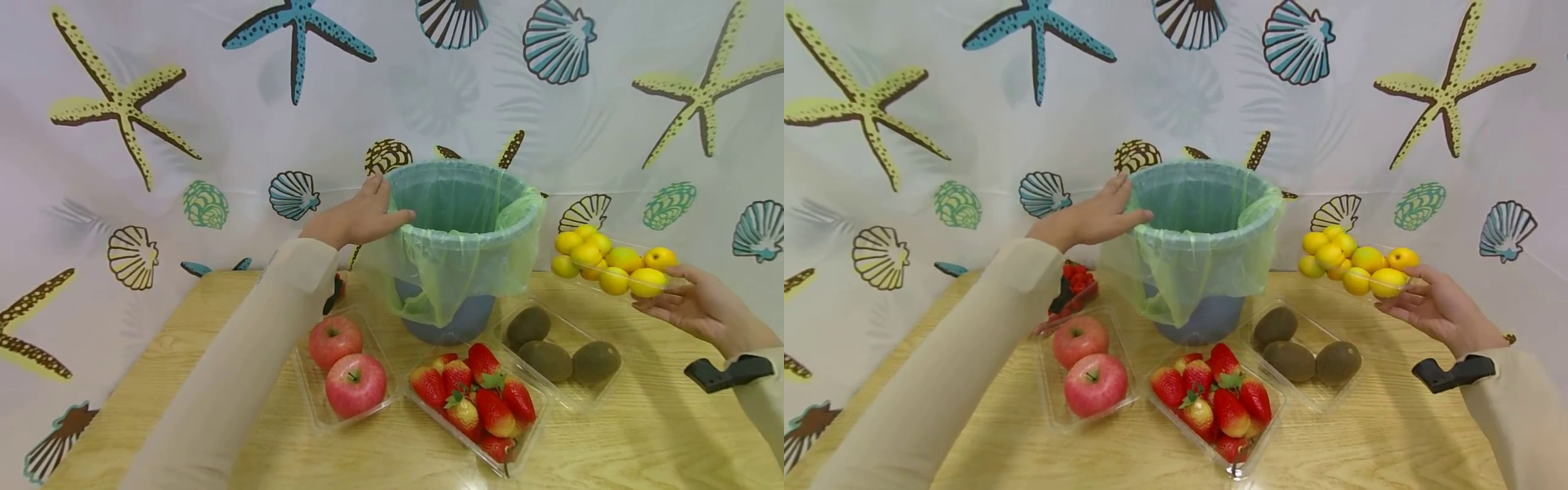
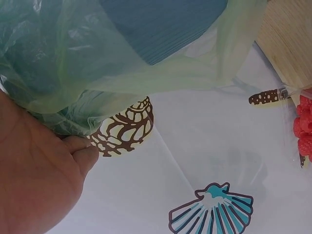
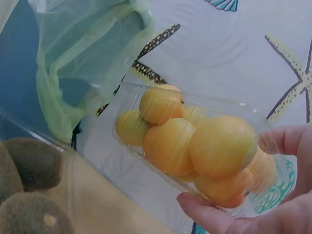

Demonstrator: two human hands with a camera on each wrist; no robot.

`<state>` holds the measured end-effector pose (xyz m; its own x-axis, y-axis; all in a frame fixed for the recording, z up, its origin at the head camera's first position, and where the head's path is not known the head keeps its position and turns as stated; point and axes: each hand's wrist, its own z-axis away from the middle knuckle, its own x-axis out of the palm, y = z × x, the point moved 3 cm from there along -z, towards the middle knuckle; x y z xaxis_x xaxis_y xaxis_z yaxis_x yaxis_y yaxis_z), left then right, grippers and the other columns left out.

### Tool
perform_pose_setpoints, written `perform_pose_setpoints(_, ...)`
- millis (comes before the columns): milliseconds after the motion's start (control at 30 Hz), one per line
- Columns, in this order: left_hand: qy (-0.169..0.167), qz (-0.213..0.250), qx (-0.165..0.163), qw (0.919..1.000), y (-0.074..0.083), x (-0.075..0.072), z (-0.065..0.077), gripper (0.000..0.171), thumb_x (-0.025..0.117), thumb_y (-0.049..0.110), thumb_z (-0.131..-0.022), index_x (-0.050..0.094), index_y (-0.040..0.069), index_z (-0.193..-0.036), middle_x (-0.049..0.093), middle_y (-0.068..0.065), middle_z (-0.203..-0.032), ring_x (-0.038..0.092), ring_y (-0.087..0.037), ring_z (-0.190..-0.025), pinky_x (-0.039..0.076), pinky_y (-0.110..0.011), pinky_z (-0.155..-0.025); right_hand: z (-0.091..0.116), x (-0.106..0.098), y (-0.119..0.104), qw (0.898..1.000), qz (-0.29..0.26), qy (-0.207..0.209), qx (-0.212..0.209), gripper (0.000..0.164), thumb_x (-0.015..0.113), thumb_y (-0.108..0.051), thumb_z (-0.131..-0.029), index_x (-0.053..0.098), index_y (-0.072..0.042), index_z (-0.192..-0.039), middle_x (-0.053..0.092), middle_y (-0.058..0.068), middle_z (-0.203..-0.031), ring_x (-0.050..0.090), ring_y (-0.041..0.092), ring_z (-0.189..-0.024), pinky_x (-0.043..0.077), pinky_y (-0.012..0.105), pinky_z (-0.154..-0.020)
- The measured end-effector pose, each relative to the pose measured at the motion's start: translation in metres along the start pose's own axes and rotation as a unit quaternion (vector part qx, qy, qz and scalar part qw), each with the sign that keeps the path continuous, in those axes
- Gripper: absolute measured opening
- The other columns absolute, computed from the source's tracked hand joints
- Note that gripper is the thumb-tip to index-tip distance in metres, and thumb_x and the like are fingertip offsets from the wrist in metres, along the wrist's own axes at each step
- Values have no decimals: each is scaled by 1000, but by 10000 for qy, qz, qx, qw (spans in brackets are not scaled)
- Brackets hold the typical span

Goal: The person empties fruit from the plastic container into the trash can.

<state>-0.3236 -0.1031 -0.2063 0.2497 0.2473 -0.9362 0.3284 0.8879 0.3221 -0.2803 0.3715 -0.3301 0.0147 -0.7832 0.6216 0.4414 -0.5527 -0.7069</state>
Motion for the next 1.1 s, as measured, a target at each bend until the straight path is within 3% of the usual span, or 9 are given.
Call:
perform_pose_setpoints(233,-42,-34,22,10000,-2,0,-1,87,32,53,-99,-15,0,-150,-25,-13,-157,-20,-26,-146,3,-46,-120,9,20,-24,9998,-149,93,-72,43,46,-23,-101,26,-33,-138,50,17,-103,64,36,-91,45,38,-102)
perform_pose_setpoints(333,-46,-23,20,10000,-3,-1,0,87,32,54,-99,-15,1,-150,-25,-13,-157,-20,-26,-146,3,-46,-120,11,30,-32,9997,-116,139,-154,45,48,-23,-100,27,-35,-138,42,12,-119,64,35,-92,42,35,-105)
perform_pose_setpoints(467,-27,-58,40,10000,-2,-1,-1,87,31,55,-99,-14,0,-150,-23,-13,-157,-20,-26,-146,3,-45,-120,13,38,-41,9996,-220,59,-181,53,50,-23,-100,21,-41,-140,40,11,-123,63,37,-93,36,31,-110)
perform_pose_setpoints(600,-74,-29,-24,10000,-1,0,0,87,31,55,-98,-14,1,-150,-24,-13,-157,-20,-25,-146,4,-45,-120,12,43,-47,9995,-278,7,-175,56,52,-23,-99,20,-41,-141,46,15,-114,63,38,-95,36,31,-110)
perform_pose_setpoints(667,-99,-3,-51,9999,0,1,0,87,32,55,-99,-14,1,-150,-24,-12,-157,-20,-24,-146,5,-45,-120,13,47,-50,9995,-158,69,-247,57,54,-25,-98,20,-41,-141,44,13,-118,63,38,-94,36,31,-110)
perform_pose_setpoints(867,-118,-2,-34,9999,1,2,-1,88,32,55,-98,-15,1,-150,-25,-12,-157,-20,-24,-146,5,-45,-120,12,65,-66,9990,-96,151,-400,44,59,-26,-96,38,-33,-134,47,10,-119,64,37,-94,36,31,-110)
perform_pose_setpoints(1100,-103,-68,-54,9999,2,1,1,87,31,55,-98,-13,1,-150,-23,-13,-157,-18,-25,-147,6,-45,-120,5,90,-70,9986,-125,173,-493,44,62,-28,-93,43,-30,-133,32,0,-139,61,30,-105,34,31,-111)
